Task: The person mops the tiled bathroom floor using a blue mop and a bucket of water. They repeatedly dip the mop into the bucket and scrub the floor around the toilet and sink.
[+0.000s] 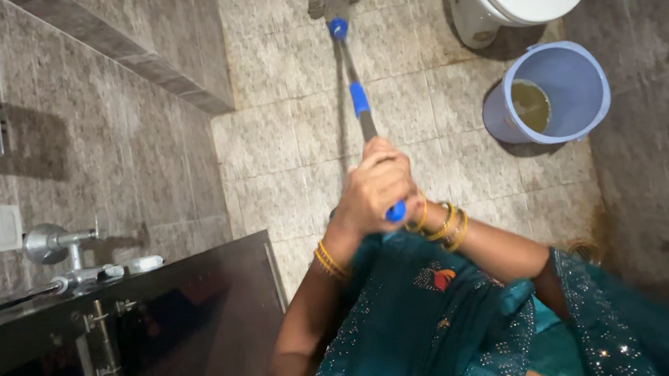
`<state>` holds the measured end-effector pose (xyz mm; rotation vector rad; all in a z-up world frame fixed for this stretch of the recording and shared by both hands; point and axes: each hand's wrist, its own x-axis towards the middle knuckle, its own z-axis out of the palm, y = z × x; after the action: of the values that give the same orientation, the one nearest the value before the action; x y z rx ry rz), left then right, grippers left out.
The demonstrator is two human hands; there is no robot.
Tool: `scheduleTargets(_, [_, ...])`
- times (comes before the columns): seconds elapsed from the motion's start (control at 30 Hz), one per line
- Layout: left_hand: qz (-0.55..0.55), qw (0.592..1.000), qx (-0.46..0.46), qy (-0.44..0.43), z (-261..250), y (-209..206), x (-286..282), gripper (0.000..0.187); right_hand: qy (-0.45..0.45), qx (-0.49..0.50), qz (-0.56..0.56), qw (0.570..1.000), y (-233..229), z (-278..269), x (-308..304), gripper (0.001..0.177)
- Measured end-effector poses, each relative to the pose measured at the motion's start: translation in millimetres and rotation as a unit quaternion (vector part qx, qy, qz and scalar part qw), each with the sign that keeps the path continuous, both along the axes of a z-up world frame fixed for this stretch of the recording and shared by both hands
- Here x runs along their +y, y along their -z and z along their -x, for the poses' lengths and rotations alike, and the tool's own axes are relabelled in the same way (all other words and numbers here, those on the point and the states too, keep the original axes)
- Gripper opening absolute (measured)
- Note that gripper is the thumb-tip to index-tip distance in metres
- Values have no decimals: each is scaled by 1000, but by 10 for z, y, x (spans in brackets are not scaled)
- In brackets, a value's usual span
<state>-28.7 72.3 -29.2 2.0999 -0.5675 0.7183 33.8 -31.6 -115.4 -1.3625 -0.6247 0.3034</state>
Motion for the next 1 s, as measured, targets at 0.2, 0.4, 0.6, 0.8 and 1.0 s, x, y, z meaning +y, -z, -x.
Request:
scheduleTargets(0.2, [-10,997,32,65,14,-159,-104,22,-207,581,-267,740,1022,241,-435,31])
scheduleTargets(0.4, [-42,997,55,-25,-281,326,-14,18,-216,136,-47,966,1570,-333,-233,30])
scheduleTargets(0.6, [-86,994,66,-16,-604,645,194,27,-165,29,47,985,1687,-824,90,30])
scheduleTargets(0.8, [-77,995,47,31,-371,146,218,31,-170,41,68,982,1651,-554,-183,30])
scheduleTargets(1.0, [-87,992,17,93,-98,-18,-39,24,-225,111,39,967,1279,92,-707,30])
